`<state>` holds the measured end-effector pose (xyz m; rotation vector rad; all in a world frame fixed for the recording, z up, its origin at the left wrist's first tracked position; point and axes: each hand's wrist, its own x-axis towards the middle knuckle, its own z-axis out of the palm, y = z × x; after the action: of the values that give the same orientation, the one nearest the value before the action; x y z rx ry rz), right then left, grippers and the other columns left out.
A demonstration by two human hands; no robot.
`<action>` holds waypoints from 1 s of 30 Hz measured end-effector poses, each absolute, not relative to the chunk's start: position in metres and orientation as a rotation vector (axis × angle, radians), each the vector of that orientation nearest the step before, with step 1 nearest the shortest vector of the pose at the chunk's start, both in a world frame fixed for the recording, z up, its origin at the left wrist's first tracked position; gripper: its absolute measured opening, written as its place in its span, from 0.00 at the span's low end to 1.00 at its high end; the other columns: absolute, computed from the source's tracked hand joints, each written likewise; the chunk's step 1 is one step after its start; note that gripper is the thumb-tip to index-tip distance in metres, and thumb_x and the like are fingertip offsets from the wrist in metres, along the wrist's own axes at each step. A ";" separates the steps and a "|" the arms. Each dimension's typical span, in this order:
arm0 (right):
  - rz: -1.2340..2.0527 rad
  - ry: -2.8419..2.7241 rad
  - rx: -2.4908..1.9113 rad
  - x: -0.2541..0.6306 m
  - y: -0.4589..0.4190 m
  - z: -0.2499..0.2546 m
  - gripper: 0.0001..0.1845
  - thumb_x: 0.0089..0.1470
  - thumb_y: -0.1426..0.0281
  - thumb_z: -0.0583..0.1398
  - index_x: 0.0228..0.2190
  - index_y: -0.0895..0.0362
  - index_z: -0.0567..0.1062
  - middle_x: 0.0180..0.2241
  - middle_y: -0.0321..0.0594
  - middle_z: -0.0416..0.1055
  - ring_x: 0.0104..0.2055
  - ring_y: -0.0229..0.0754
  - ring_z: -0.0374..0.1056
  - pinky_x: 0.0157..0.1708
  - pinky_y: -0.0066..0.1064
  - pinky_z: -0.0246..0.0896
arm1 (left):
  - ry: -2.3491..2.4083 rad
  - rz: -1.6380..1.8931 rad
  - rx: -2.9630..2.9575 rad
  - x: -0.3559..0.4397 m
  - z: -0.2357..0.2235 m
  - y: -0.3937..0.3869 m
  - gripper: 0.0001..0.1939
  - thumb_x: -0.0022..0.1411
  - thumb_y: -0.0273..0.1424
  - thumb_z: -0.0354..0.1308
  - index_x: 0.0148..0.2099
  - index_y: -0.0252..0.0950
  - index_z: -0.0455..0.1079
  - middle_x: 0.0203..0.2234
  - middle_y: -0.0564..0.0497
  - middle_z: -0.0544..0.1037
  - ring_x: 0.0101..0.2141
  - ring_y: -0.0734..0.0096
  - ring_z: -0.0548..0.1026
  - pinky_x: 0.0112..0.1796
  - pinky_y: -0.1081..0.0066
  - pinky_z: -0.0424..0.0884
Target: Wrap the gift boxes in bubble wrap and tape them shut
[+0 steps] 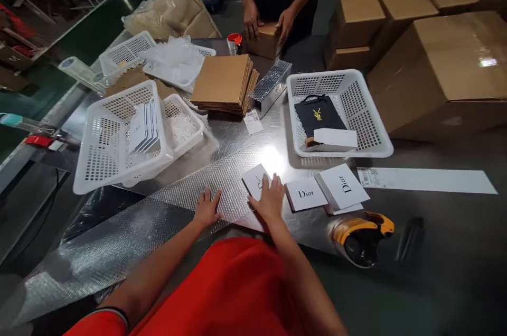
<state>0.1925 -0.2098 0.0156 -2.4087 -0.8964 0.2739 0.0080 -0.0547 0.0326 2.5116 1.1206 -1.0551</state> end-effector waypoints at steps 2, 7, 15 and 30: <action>0.448 -1.015 -2.538 0.194 -0.183 0.024 0.50 0.44 0.61 0.70 0.64 0.60 0.60 0.66 0.65 0.53 0.66 0.69 0.51 0.61 0.58 0.48 | 1.125 -1.077 2.518 0.009 0.034 -0.055 0.50 0.62 0.40 0.63 0.76 0.42 0.38 0.73 0.29 0.40 0.70 0.33 0.45 0.61 0.46 0.60; 0.458 -1.052 -2.653 0.208 -0.196 0.054 0.45 0.49 0.62 0.66 0.66 0.59 0.60 0.64 0.63 0.56 0.62 0.65 0.57 0.57 0.52 0.53 | 1.141 -1.061 2.538 0.011 0.033 -0.058 0.49 0.62 0.39 0.64 0.76 0.42 0.39 0.73 0.29 0.40 0.70 0.34 0.47 0.60 0.47 0.60; 0.027 -0.820 -2.784 0.252 -0.288 0.055 0.42 0.47 0.61 0.63 0.61 0.61 0.64 0.61 0.65 0.57 0.58 0.67 0.58 0.53 0.58 0.56 | 1.158 -1.046 2.523 0.011 0.032 -0.058 0.51 0.60 0.42 0.63 0.76 0.45 0.39 0.73 0.31 0.41 0.70 0.35 0.47 0.60 0.45 0.59; -0.048 0.405 -2.759 0.310 -0.508 0.049 0.48 0.55 0.47 0.42 0.60 0.72 0.65 0.48 0.83 0.63 0.61 0.72 0.59 0.47 0.64 0.58 | 1.136 -0.962 2.555 0.002 0.029 -0.056 0.50 0.59 0.41 0.65 0.76 0.42 0.42 0.73 0.35 0.44 0.69 0.31 0.48 0.60 0.46 0.61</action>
<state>0.3101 -0.5080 0.0487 -2.7591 0.4052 -0.0484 0.0019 -0.0556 0.0288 2.5553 1.1361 -0.9624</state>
